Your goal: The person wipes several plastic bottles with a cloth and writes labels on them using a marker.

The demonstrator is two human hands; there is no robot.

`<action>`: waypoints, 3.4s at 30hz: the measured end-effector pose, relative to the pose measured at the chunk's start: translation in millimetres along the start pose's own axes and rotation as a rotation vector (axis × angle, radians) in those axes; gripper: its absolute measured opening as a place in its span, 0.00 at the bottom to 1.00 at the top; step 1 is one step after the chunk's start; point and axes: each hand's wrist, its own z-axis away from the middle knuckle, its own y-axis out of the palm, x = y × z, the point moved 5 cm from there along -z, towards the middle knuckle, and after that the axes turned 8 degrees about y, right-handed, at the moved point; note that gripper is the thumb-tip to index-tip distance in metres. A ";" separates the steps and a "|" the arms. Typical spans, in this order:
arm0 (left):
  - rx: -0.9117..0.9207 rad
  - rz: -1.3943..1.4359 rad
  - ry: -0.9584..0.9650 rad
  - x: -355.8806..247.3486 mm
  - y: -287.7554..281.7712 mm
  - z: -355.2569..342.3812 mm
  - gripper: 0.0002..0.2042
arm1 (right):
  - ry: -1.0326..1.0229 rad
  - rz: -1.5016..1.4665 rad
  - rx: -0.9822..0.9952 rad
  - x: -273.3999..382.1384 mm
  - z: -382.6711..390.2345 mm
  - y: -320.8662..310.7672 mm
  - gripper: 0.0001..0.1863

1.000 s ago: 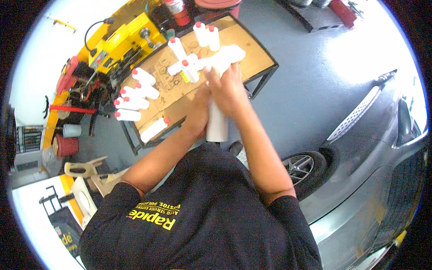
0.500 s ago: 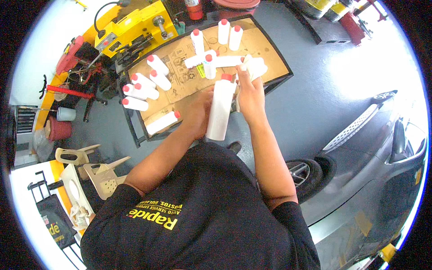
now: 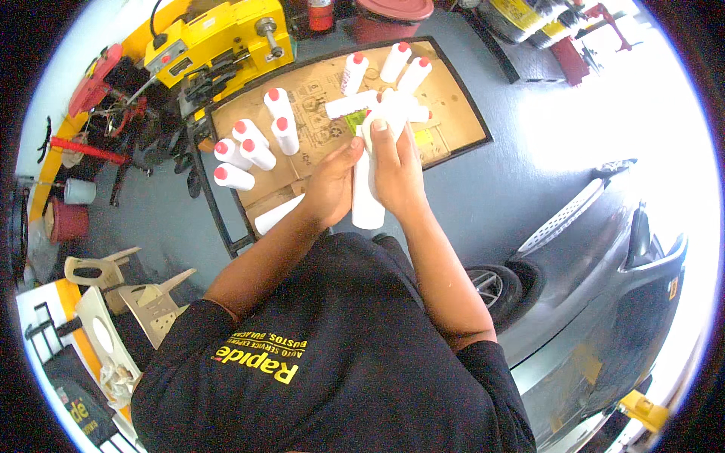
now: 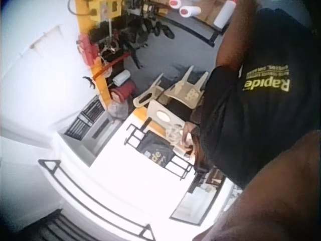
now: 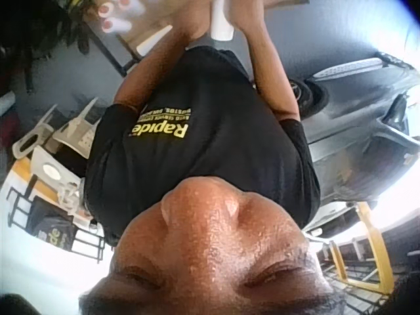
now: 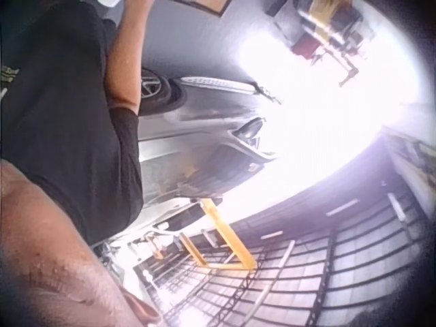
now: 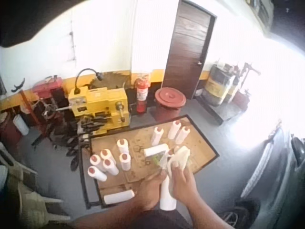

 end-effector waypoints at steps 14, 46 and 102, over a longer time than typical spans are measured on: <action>-0.295 -0.626 0.384 -108.3 -6.8 9.3 0.21 | 0.205 0.328 0.224 18.1 23.2 13.5 0.22; -0.920 -0.696 0.221 -186.4 -217.2 259.2 0.21 | -0.037 0.543 1.234 -116.3 71.9 321.4 0.27; -0.874 -0.964 -0.301 -180.7 -333.3 300.5 0.28 | -0.309 1.147 1.055 -179.5 84.5 354.5 0.17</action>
